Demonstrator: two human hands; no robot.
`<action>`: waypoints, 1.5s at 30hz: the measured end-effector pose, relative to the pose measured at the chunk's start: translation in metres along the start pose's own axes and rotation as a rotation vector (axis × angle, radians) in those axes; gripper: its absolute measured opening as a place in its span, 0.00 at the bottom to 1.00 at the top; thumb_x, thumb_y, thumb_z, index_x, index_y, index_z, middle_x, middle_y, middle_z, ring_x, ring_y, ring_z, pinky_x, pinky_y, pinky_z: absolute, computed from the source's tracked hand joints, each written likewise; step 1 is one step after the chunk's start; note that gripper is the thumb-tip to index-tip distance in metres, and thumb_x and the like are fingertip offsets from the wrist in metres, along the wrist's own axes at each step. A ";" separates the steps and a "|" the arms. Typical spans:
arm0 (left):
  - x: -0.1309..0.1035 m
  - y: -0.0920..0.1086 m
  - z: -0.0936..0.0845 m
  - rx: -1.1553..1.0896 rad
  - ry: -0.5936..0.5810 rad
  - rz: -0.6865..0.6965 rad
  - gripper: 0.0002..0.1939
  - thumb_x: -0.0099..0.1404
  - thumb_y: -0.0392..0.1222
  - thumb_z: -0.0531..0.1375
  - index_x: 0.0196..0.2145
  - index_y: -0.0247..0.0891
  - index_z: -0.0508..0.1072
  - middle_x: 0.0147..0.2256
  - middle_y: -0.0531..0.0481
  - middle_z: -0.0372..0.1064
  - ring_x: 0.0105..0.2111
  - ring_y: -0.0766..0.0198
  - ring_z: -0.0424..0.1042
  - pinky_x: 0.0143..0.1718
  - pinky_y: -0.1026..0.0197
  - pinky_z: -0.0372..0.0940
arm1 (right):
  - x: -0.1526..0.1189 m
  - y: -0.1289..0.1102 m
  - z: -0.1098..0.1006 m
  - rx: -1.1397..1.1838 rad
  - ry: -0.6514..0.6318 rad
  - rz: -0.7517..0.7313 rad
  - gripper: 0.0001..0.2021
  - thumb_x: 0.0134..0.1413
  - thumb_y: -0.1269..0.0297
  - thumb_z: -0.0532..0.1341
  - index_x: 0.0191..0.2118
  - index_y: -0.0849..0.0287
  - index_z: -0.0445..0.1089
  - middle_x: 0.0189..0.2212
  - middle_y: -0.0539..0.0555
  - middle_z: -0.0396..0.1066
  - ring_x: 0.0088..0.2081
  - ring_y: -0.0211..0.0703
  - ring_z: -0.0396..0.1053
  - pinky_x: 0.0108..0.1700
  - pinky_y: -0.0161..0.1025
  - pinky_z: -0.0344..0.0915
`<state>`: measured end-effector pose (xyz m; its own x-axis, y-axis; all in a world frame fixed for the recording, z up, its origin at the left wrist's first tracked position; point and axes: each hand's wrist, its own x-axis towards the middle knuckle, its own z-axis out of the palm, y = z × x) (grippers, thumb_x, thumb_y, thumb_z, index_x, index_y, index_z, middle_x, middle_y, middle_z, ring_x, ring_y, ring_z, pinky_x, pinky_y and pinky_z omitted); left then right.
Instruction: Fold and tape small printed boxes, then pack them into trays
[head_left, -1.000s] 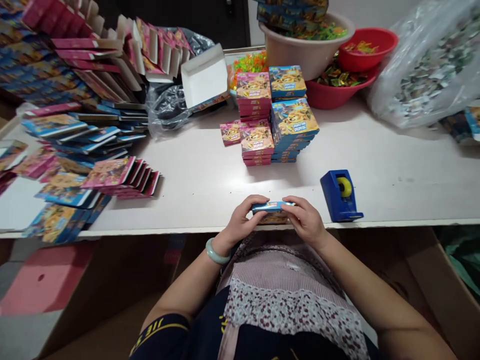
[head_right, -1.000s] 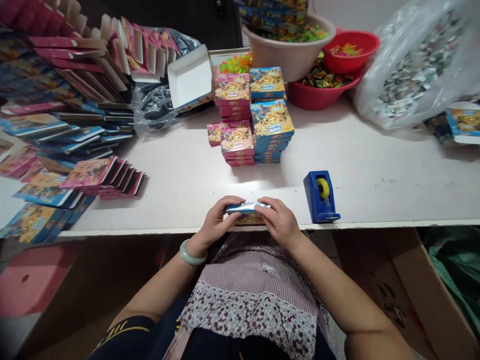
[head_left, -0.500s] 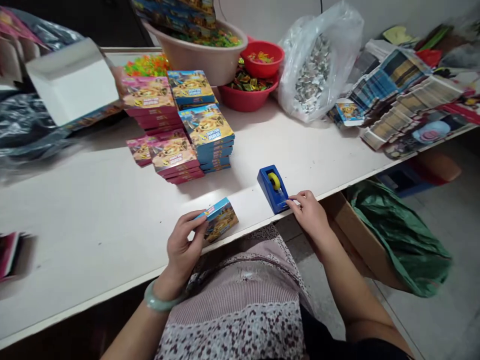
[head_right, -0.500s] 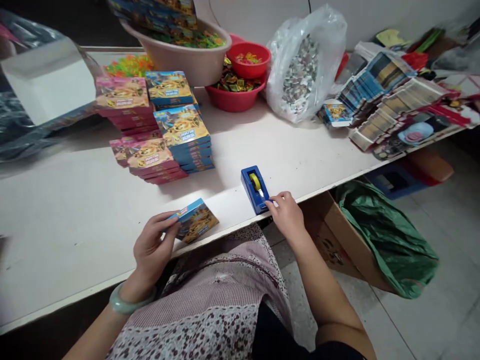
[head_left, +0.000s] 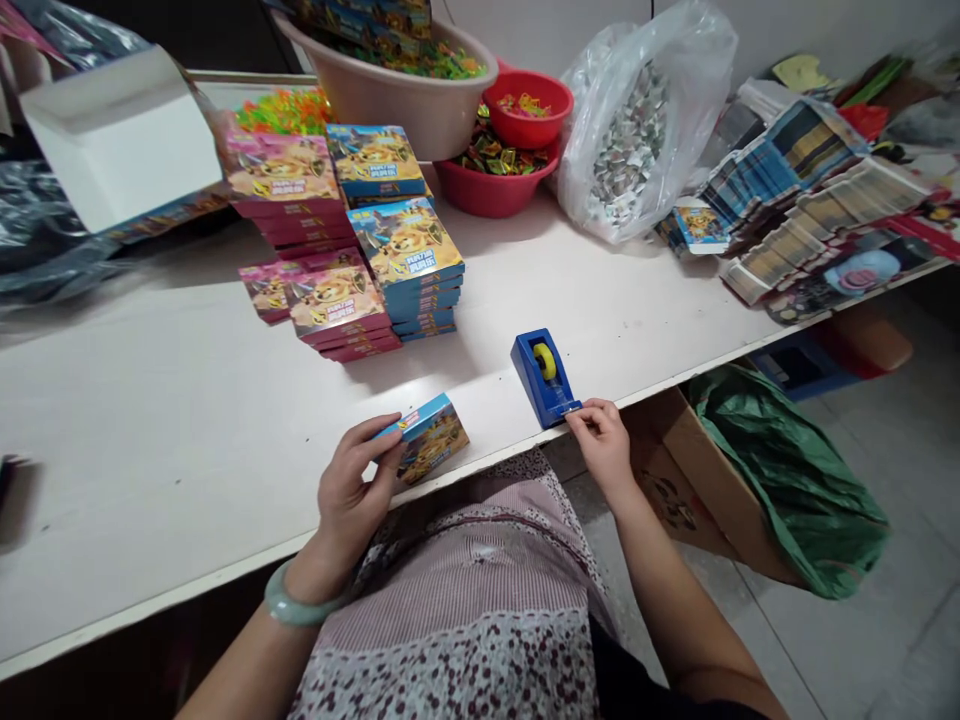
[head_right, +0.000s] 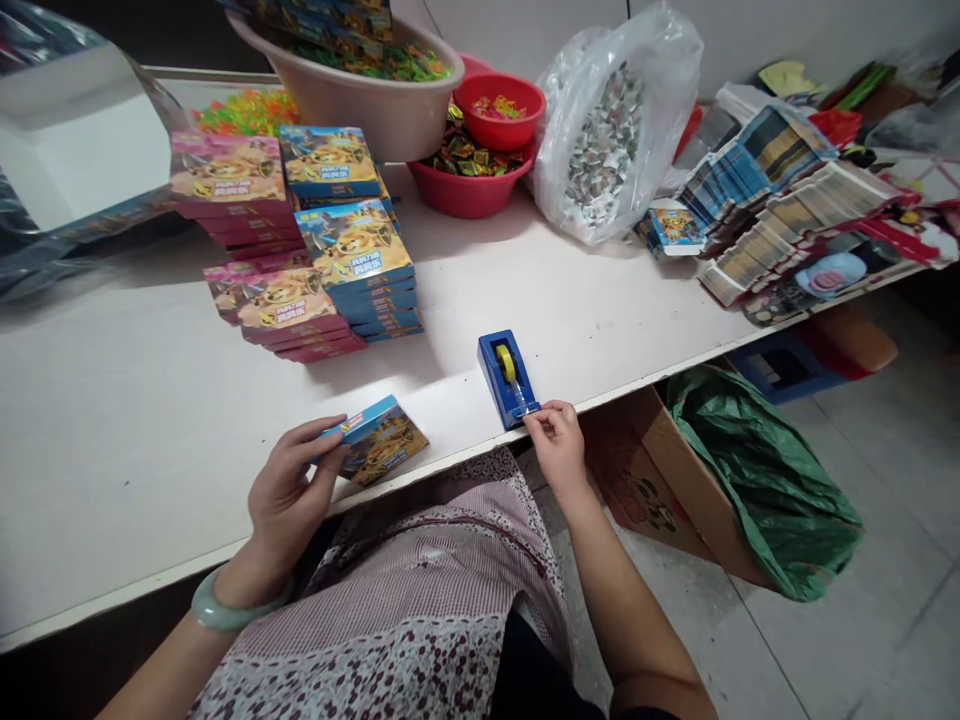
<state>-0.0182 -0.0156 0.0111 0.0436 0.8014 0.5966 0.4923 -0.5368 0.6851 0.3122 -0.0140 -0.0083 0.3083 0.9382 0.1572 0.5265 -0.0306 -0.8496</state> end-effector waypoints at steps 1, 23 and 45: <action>0.000 0.000 0.000 -0.001 -0.007 0.008 0.16 0.63 0.27 0.61 0.45 0.43 0.72 0.48 0.47 0.71 0.48 0.61 0.73 0.47 0.56 0.71 | 0.000 -0.001 -0.002 -0.051 -0.013 -0.018 0.14 0.53 0.52 0.62 0.25 0.57 0.72 0.35 0.57 0.66 0.39 0.47 0.69 0.36 0.41 0.69; 0.026 0.007 -0.019 0.207 -0.491 0.184 0.22 0.70 0.35 0.50 0.60 0.44 0.61 0.38 0.47 0.67 0.31 0.66 0.68 0.30 0.64 0.65 | -0.011 -0.116 0.101 0.174 -0.571 0.013 0.27 0.53 0.53 0.62 0.57 0.59 0.65 0.23 0.47 0.71 0.23 0.39 0.65 0.29 0.37 0.62; 0.113 -0.046 -0.068 -0.332 0.350 -0.324 0.17 0.65 0.48 0.61 0.48 0.39 0.67 0.45 0.45 0.70 0.42 0.62 0.73 0.47 0.57 0.69 | 0.188 -0.210 0.118 0.295 -0.427 0.006 0.23 0.33 0.55 0.74 0.36 0.58 0.69 0.27 0.52 0.72 0.26 0.42 0.70 0.17 0.31 0.63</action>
<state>-0.0955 0.0817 0.0755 -0.3814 0.8340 0.3987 0.1310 -0.3782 0.9164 0.1664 0.2096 0.1401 -0.0727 0.9972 -0.0153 0.2605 0.0042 -0.9655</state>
